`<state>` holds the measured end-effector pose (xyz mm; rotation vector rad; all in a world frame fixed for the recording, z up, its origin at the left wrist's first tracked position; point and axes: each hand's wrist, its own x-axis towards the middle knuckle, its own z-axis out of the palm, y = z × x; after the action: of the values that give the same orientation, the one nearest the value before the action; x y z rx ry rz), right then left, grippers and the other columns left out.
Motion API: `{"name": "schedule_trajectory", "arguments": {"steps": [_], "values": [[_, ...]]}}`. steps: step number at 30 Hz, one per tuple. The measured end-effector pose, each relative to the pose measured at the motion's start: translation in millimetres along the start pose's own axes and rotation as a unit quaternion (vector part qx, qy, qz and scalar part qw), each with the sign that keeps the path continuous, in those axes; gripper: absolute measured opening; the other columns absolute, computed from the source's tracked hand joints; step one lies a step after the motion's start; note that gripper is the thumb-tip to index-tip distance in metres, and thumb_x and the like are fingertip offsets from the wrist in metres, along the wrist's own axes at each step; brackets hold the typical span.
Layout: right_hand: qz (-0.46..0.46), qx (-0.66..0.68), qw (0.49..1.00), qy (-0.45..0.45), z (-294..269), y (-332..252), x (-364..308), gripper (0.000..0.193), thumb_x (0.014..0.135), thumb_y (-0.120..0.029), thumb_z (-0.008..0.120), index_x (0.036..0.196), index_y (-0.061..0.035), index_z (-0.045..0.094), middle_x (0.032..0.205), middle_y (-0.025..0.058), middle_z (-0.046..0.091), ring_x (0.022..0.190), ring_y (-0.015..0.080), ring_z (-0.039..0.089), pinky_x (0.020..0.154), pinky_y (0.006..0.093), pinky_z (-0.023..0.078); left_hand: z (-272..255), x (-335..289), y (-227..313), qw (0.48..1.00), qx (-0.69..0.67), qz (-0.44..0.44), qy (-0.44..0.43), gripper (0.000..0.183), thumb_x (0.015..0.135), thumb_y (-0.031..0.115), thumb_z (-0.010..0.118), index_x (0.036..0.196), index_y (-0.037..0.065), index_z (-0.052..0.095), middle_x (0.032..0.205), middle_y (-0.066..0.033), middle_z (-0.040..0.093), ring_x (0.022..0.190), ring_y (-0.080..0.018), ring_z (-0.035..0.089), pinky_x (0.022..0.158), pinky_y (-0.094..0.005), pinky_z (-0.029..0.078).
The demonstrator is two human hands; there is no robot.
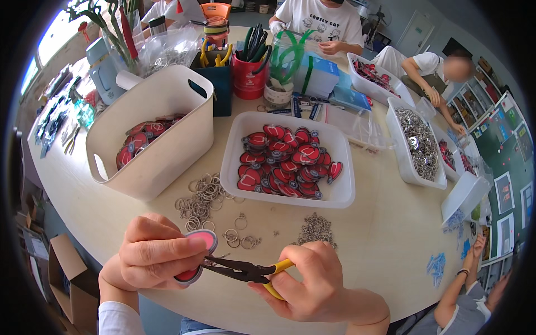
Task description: The person uses pliers to attach metal split rings to red heart-shaped keychains. They pick up a keychain, thread a split ring through the hole, and secure it using the pliers. The finished keychains are placed into a white plastic bin on the table.
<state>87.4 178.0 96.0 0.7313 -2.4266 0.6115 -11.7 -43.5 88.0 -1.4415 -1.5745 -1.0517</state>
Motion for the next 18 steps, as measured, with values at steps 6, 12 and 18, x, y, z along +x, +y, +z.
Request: {"name": "schedule_trajectory", "arguments": {"steps": [6,12,18], "values": [[-0.017,-0.012,1.000,0.010,2.3,-1.0,-2.1,0.035,0.066,-0.024,0.081,0.061,-0.0099,0.049,0.086,0.0102,0.050,0.058,0.0188,0.045,0.049,0.0295,0.036,-5.1,-0.2,7.1,0.999,-0.002,-0.034,-0.038,0.029,0.057,-0.007,0.075,0.083,0.005,0.072,0.104,0.0000,0.066,0.074,-0.0139,0.051,0.052,-0.0233,0.045],[-0.024,-0.019,1.000,0.009,1.3,-2.3,-2.9,0.035,0.067,-0.024,0.081,0.060,-0.0099,0.050,0.083,0.0091,0.048,0.054,0.0167,0.043,0.047,0.0286,0.036,-3.4,-1.3,5.2,0.999,-0.017,-0.025,-0.025,0.025,0.060,-0.007,0.076,0.080,0.008,0.071,0.104,-0.0001,0.066,0.073,-0.0135,0.053,0.050,-0.0234,0.044],[-0.043,-0.012,0.999,0.020,1.7,0.1,-5.1,0.032,0.066,-0.020,0.080,0.060,-0.0095,0.050,0.082,0.0091,0.048,0.049,0.0148,0.042,0.042,0.0261,0.034,-4.0,-0.8,2.9,0.999,-0.020,-0.004,-0.030,0.023,0.064,-0.005,0.077,0.082,0.007,0.070,0.105,-0.0012,0.065,0.073,-0.0135,0.054,0.049,-0.0216,0.044]]}}
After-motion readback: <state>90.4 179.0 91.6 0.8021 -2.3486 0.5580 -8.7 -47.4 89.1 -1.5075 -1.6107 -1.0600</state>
